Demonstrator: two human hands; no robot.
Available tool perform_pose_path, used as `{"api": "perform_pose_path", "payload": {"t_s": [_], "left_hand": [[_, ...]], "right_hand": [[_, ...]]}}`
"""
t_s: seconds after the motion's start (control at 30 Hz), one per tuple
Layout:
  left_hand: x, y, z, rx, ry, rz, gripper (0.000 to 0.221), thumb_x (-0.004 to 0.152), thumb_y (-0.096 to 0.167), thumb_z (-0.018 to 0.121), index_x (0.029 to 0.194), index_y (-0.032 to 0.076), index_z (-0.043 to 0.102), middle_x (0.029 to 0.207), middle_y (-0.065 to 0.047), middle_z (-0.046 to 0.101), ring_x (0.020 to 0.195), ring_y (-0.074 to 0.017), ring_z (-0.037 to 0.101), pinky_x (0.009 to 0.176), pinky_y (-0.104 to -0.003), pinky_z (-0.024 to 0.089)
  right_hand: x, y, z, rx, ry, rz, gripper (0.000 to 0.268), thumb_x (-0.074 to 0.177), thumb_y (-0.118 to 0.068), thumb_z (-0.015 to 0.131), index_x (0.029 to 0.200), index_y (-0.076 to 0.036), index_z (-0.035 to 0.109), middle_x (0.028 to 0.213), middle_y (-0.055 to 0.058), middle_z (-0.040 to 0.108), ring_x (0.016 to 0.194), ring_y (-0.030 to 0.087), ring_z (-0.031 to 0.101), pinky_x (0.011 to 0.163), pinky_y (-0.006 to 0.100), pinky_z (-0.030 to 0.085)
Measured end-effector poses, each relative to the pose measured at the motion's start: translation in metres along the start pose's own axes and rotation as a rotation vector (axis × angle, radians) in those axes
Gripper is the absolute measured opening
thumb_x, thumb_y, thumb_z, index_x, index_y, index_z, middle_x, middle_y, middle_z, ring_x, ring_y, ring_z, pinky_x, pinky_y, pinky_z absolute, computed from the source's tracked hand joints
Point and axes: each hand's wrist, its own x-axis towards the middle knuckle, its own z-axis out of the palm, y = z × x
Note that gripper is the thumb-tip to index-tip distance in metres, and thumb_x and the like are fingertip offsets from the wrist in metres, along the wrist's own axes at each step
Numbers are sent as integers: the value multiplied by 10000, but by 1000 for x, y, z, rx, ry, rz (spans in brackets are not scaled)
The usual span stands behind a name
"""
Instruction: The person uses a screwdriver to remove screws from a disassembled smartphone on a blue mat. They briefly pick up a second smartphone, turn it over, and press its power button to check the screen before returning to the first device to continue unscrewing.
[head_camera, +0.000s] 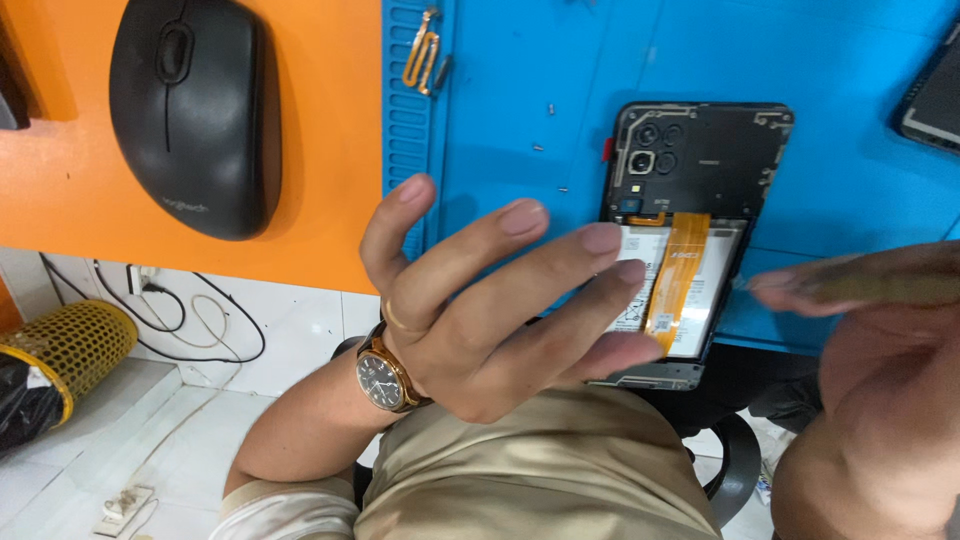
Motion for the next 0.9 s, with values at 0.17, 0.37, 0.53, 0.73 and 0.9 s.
{"api": "perform_pose_path", "payload": {"t_s": [0.17, 0.37, 0.53, 0.73, 0.9], "left_hand": [[6, -2, -1, -30, -20, 14, 148, 1142, 393, 741, 1162, 301, 855, 1307, 114, 716, 1261, -149, 614, 1190, -471, 385], [12, -3, -7, -138, -76, -2, 80, 1120, 245, 757, 1108, 245, 836, 1280, 69, 729, 1225, -156, 679, 1125, -473, 464], [13, -3, -6, -144, -59, -19, 113, 1110, 198, 749, 1065, 232, 847, 1245, 99, 736, 1210, -120, 675, 1105, -430, 479], [13, -3, -8, -164, -61, -26, 89, 1113, 185, 758, 1069, 211, 831, 1244, 93, 743, 1209, -134, 685, 1114, -441, 471], [11, -8, -12, -169, -126, 54, 297, 1204, 307, 632, 1147, 173, 891, 1340, 42, 727, 1289, -188, 678, 1135, -489, 438]], "right_hand": [[-5, -11, 12, 173, -73, 19, 533, 1258, -574, 302, 1304, -43, 322, 866, 239, 623, 840, 413, 782, 888, 525, 759], [-7, -35, 32, 123, -5, 33, 506, 1261, -587, 338, 1330, -85, 345, 893, 223, 608, 812, 387, 787, 870, 496, 768], [-14, -32, 37, 62, 52, -27, 511, 1299, -527, 332, 1351, -18, 340, 1279, 162, 483, 830, 367, 770, 861, 495, 783], [-22, -34, 46, 52, 118, -57, 599, 1292, -587, 362, 1336, 8, 320, 1081, 236, 476, 838, 375, 734, 890, 537, 762], [-38, -17, 42, 29, 174, -165, 473, 1340, -471, 380, 1322, 0, 339, 1187, 269, 468, 939, 513, 774, 891, 578, 740]]}}
